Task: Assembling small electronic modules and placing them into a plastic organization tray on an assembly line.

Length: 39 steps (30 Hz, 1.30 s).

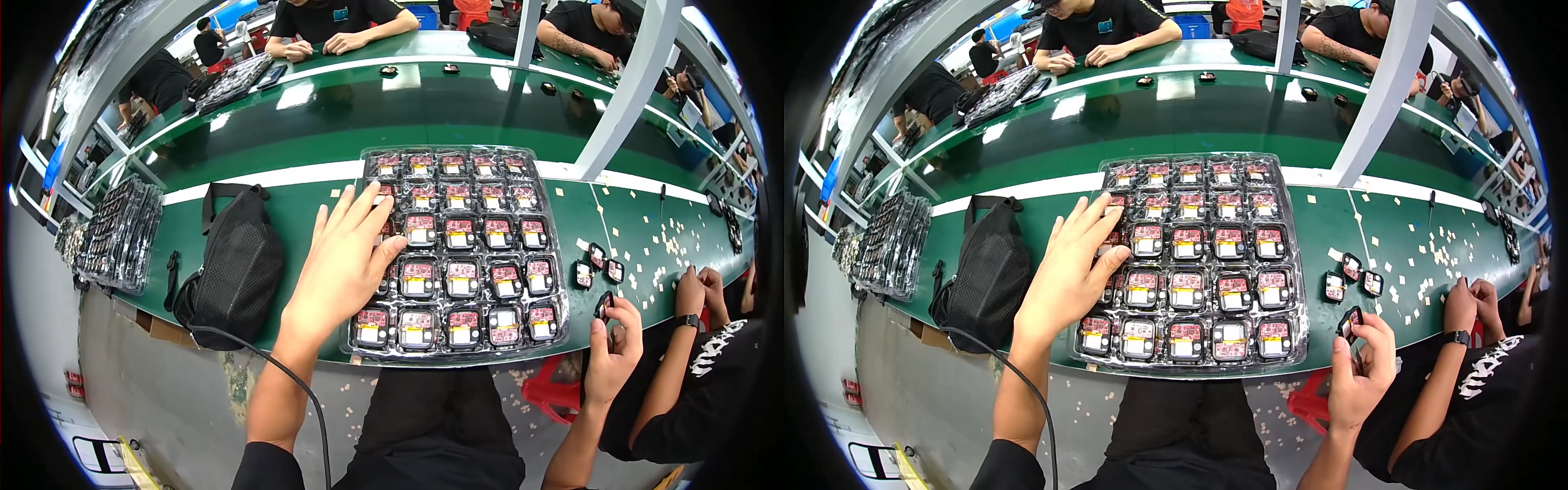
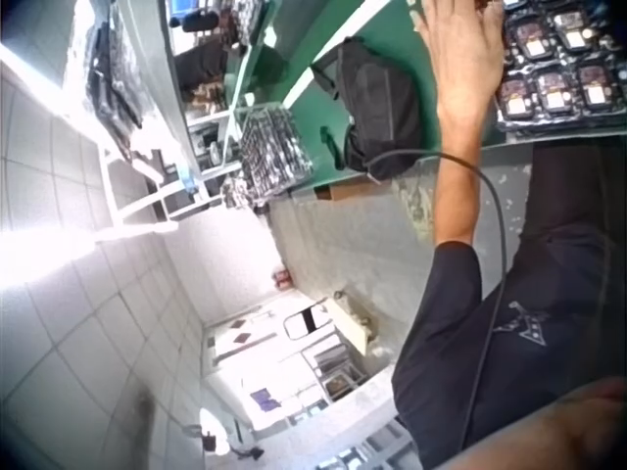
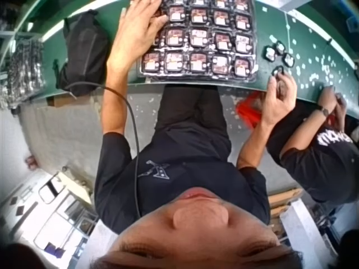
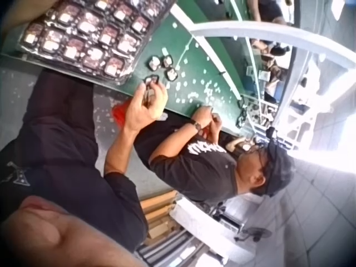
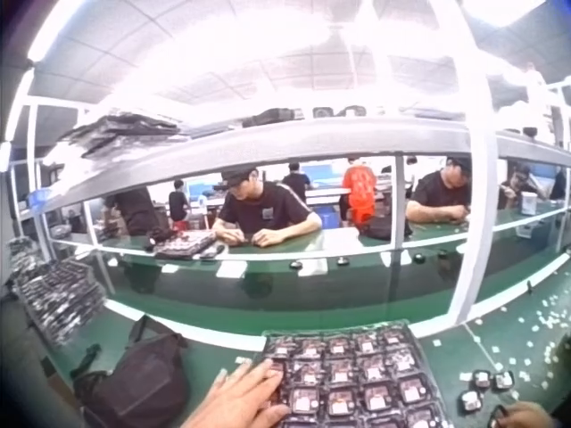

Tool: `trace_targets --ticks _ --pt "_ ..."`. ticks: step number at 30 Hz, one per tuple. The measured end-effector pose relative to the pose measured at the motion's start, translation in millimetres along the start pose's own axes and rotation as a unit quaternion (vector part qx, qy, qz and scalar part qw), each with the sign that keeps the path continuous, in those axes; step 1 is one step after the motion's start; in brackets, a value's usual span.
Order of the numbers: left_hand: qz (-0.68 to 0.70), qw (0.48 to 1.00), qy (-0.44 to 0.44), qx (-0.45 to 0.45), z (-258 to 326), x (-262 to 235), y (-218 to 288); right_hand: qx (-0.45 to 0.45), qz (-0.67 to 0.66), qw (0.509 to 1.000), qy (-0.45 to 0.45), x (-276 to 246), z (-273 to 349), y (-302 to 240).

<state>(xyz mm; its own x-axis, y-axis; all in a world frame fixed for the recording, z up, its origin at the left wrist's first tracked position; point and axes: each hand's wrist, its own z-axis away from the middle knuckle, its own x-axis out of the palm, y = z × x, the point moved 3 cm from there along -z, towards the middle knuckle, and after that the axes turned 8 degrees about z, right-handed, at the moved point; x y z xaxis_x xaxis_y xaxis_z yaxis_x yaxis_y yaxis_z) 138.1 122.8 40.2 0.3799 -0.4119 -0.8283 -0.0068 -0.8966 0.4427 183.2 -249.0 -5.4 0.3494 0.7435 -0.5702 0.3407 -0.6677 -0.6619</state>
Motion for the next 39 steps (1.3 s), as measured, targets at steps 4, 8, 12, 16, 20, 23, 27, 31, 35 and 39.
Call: trace_targets --ticks 4,8,12,16,20,23,27,31,35,39 --pt "0.084 0.992 0.059 0.07 12.4 -13.3 25.1 -0.081 -0.131 0.988 -0.016 -5.3 12.9 -41.7" --pt "0.241 0.951 0.059 0.187 40.6 -11.8 56.3 -0.231 -0.176 0.954 -0.074 3.3 22.4 -92.4" --pt "0.561 0.818 -0.054 0.119 78.2 6.6 80.0 -0.277 -0.237 0.918 -0.158 23.6 19.6 -114.9" --pt "0.818 0.56 -0.085 -0.101 111.1 23.8 95.5 -0.333 -0.223 0.882 -0.248 22.4 18.8 -123.3" --pt "0.807 0.55 -0.154 -0.15 118.2 29.4 87.7 -0.335 -0.235 0.861 -0.302 25.2 22.8 -124.5" --pt "0.836 0.532 -0.064 -0.122 122.0 38.5 92.0 -0.291 -0.258 0.882 -0.266 30.6 24.6 -116.2" --pt "0.516 0.835 0.149 0.121 127.9 30.5 89.9 -0.166 -0.335 0.885 -0.277 28.2 31.1 -117.9" --pt "0.311 0.883 0.266 0.229 129.6 29.3 99.2 -0.136 -0.368 0.836 -0.384 32.7 45.0 -126.3" --pt "0.255 0.929 0.178 0.202 138.6 20.4 93.2 -0.115 -0.404 0.807 -0.415 38.6 54.6 -128.9" --pt "0.591 0.783 0.192 0.03 129.4 24.6 94.5 -0.062 -0.367 0.833 -0.41 37.7 58.4 -121.3"
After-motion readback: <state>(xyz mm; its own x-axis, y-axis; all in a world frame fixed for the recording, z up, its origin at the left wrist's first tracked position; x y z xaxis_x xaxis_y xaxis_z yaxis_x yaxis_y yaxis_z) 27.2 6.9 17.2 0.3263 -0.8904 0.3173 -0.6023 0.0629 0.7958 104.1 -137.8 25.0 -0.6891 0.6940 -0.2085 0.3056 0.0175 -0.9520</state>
